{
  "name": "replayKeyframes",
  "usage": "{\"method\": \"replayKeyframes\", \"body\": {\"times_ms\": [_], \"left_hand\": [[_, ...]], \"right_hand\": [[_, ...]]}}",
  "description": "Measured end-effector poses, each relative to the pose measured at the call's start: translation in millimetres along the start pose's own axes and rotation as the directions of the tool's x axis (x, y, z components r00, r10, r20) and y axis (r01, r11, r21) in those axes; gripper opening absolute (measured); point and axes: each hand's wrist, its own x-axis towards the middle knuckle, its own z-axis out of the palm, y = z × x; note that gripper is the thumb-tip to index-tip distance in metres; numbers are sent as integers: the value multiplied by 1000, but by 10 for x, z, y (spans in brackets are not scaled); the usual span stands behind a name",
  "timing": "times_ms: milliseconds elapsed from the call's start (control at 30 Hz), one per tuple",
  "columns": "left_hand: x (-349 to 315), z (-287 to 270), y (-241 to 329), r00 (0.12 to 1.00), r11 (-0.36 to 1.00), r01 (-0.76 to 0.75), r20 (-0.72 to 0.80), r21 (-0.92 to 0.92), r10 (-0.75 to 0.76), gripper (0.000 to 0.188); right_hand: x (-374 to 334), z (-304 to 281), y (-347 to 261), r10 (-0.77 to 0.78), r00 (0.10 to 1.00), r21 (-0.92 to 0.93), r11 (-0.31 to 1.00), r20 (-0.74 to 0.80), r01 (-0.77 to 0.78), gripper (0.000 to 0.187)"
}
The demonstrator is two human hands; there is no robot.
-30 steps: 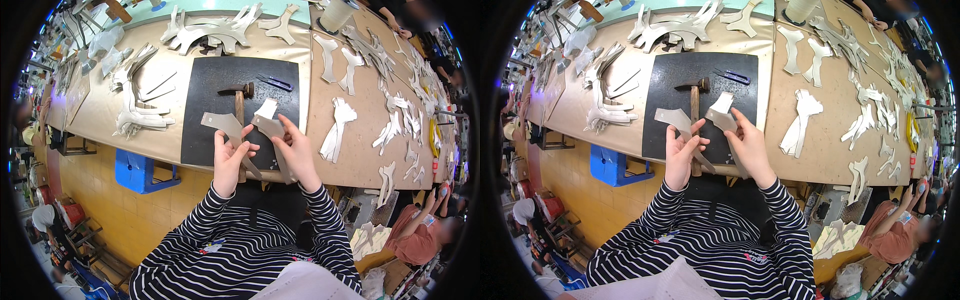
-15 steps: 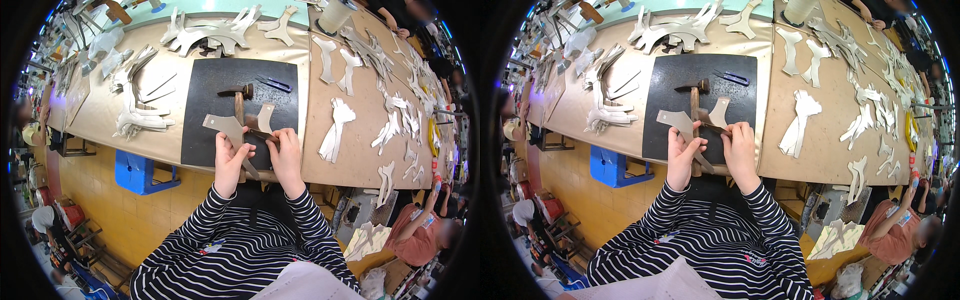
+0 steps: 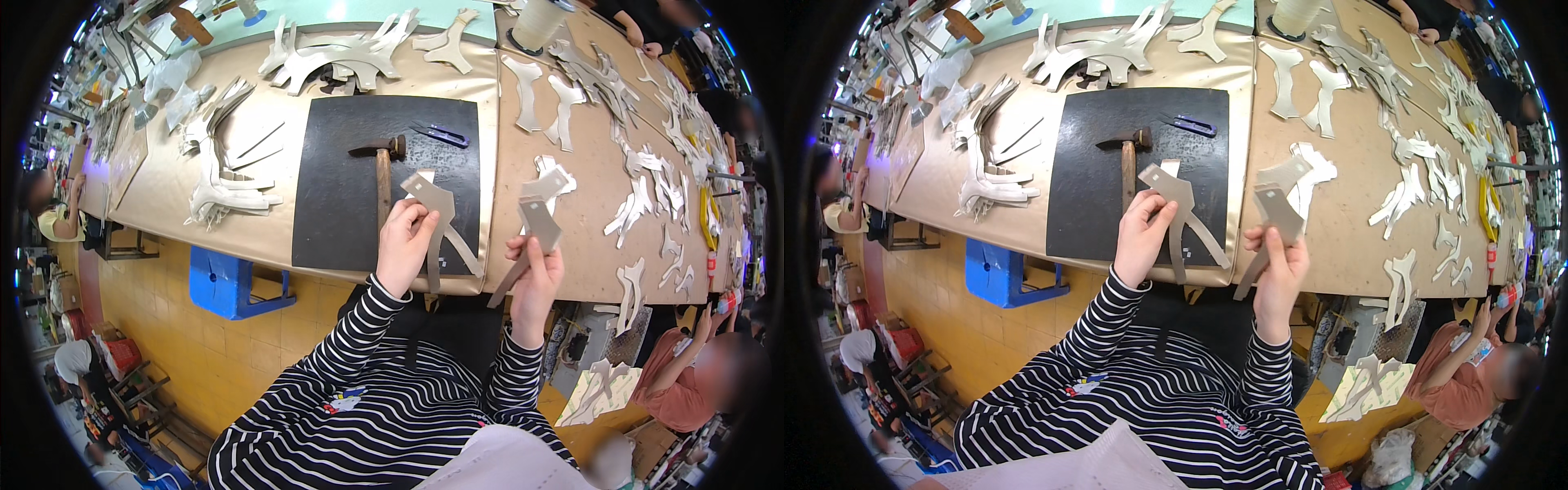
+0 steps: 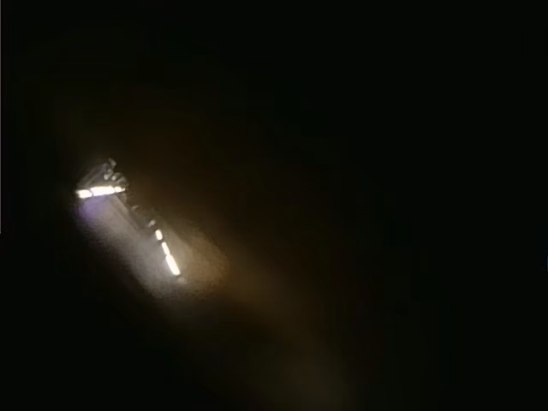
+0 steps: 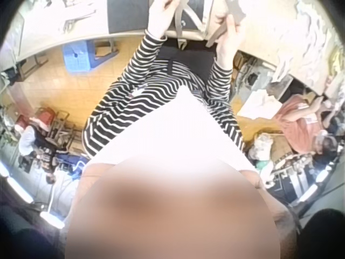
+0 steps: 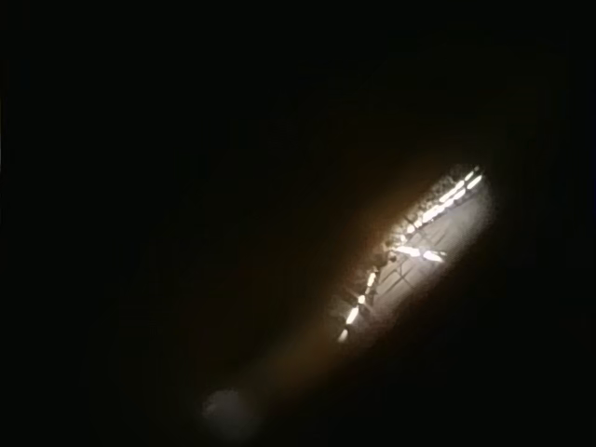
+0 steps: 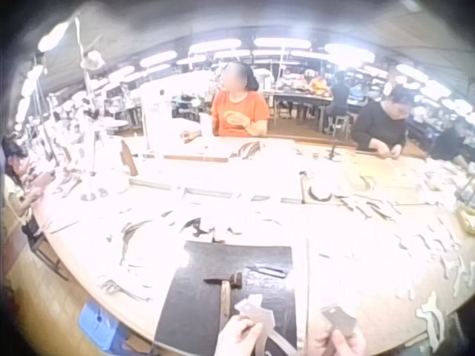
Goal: The person repeatedly picks up white leather pieces, places them on a black work surface, and uses a hammer to strike and shape them. They handle the pieces one at a time, turning and repositioning them between strikes, then set them aside on the table.
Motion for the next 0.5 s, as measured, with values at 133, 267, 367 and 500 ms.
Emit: {"method": "replayKeyframes", "body": {"times_ms": [133, 267, 367, 500], "left_hand": [[-1, 40, -44, 986, 960, -69, -130, 270, 107, 15], [3, 59, -76, 980, 912, -31, -169, 409, 109, 40], [41, 31, -108, 994, 920, 62, -108, 387, -21, 51], [102, 7, -137, 985, 887, -38, -132, 461, 111, 59]], "right_hand": [[-88, -199, -117, -17, 997, 40, 999, -70, 20, 13], [-175, -320, -126, -15, 996, 44, 999, -90, 18, 12], [-213, -373, -133, -14, 994, 29, 999, -106, 17, 13], [-225, -383, -147, -28, 993, 39, 999, -116, 32, 14]]}}
